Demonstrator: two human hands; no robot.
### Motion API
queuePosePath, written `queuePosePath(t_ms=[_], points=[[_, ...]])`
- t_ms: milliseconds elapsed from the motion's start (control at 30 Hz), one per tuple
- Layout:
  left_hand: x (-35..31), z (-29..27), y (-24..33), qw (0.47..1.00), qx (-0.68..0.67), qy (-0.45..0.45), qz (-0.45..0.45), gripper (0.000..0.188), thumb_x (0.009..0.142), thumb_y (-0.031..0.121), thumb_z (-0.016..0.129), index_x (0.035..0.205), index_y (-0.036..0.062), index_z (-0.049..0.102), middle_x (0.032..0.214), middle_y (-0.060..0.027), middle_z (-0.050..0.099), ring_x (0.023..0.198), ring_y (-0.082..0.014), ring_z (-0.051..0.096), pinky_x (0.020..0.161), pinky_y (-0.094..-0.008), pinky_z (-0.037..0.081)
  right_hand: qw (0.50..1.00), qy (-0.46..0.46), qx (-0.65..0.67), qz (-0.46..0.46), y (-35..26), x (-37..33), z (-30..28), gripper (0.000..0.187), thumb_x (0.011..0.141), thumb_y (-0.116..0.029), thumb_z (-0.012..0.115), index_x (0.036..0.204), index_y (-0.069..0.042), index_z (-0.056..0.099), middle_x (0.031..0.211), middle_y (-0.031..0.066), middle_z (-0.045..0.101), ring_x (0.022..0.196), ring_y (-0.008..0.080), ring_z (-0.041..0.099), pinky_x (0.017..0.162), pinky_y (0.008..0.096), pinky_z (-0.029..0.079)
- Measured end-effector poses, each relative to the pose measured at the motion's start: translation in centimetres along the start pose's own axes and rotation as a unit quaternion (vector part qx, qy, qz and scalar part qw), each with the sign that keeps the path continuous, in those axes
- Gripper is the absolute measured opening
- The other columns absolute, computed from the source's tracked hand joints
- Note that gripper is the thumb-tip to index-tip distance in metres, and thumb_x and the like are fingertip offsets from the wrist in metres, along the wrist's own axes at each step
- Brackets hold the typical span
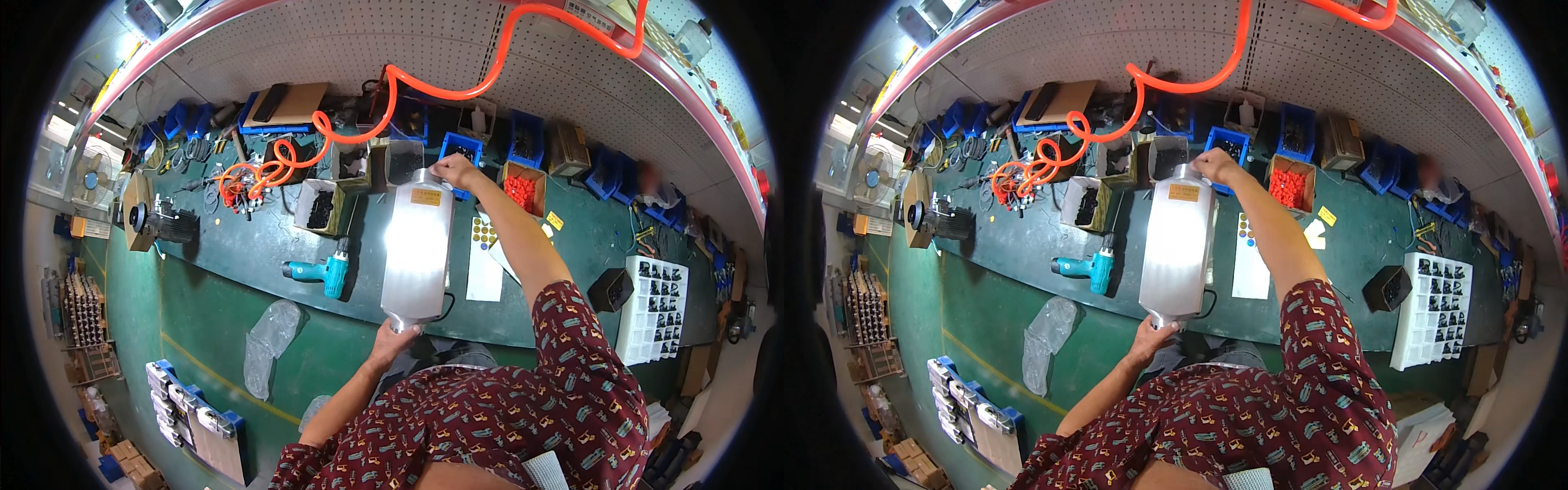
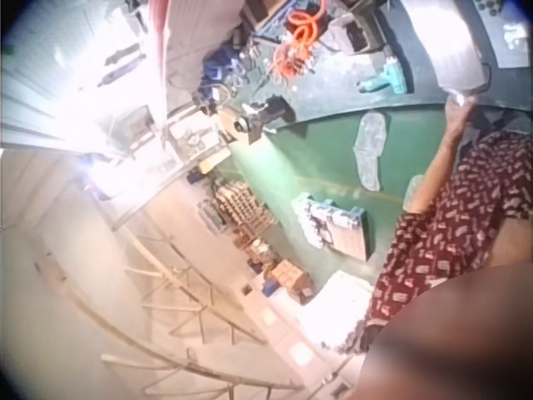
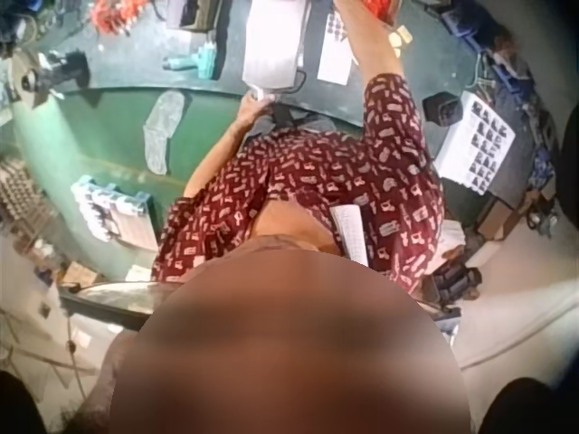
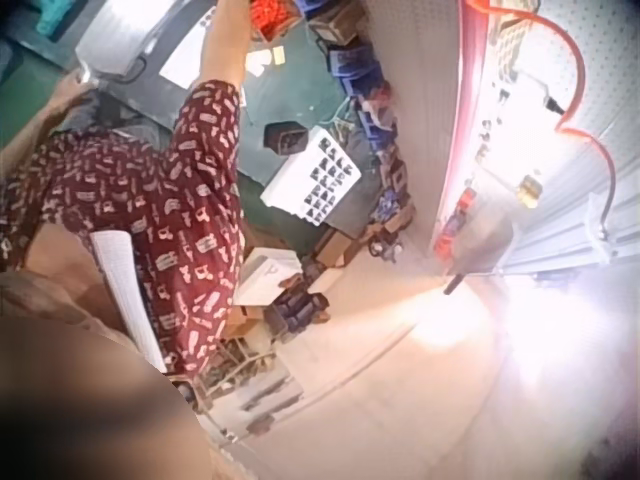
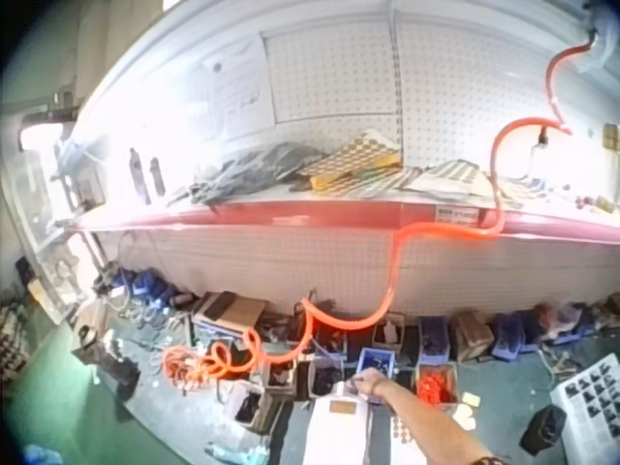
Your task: The person uses a cordless drill to fasten screws into a metal electrical enclosure, then applies a rectangular label and several round colored stickers to its surface. The person handles the enclosure, drill, screws, and sticker sheets on a workbench.
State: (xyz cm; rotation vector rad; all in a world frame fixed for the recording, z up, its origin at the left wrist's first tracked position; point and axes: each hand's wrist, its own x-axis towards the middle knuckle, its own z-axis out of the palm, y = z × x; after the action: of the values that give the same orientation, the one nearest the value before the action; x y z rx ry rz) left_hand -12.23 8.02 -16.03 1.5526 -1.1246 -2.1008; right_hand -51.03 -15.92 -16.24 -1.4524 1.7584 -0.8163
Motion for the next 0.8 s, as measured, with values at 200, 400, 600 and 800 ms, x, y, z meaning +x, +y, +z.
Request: queuePosePath(t_ms=[200, 400, 600, 800], points=[[0.6, -0.1, -2.0, 0.997, -0.079, 0.008, 0.012, 0.059, 0.082, 0.029, 0.087, 0.119, -0.0013, 0.053, 0.094, -0.0076, 0.066, 0.076, -0.0125, 0.063, 0.066, -0.0273, 0.053, 0.994, -0.051, -0.057, 0.076, -1.9, 0.7, 0.0, 0.029, 0.091, -0.026, 0.076, 0.103, 0.0, 0.079, 0.094, 0.0135, 0.077, 0.083, 0.0184, 0.069, 0.08, 0.0339, 0.054], [0.9, 0.3, -1.7, 0.996, -0.085, 0.005, 0.021, 0.059, 0.082, 0.028, 0.087, 0.119, -0.001, 0.052, 0.091, -0.0069, 0.065, 0.074, -0.012, 0.062, 0.064, -0.0268, 0.051, 0.959, -0.223, 0.03, 0.175, -5.2, -0.1, -3.1, 0.053, 0.086, -0.028, 0.083, 0.133, -0.009, 0.069, 0.111, 0.0059, 0.073, 0.095, 0.0175, 0.067, 0.08, 0.0331, 0.054], [1.1, 0.1, -2.3, 0.999, -0.044, 0.016, 0.015, 0.06, 0.082, 0.029, 0.087, 0.12, -0.0014, 0.051, 0.093, -0.0072, 0.065, 0.075, -0.0125, 0.062, 0.065, -0.0276, 0.051, 0.934, -0.293, 0.041, 0.198, -4.7, 0.0, -4.1, 0.081, 0.079, -0.019, 0.088, 0.15, -0.009, 0.052, 0.129, 0.0078, 0.066, 0.109, 0.0179, 0.064, 0.08, 0.0309, 0.054], [0.5, 0.4, -2.2, 0.997, -0.071, 0.026, 0.02, 0.058, 0.083, 0.029, 0.086, 0.12, -0.0013, 0.052, 0.098, -0.0082, 0.066, 0.08, -0.0133, 0.063, 0.07, -0.0278, 0.053, 0.94, -0.308, -0.043, 0.139, -4.8, 0.2, -3.7, 0.08, 0.081, -0.033, 0.085, 0.151, -0.01, 0.052, 0.131, 0.0123, 0.064, 0.108, 0.0217, 0.062, 0.077, 0.0287, 0.052]])
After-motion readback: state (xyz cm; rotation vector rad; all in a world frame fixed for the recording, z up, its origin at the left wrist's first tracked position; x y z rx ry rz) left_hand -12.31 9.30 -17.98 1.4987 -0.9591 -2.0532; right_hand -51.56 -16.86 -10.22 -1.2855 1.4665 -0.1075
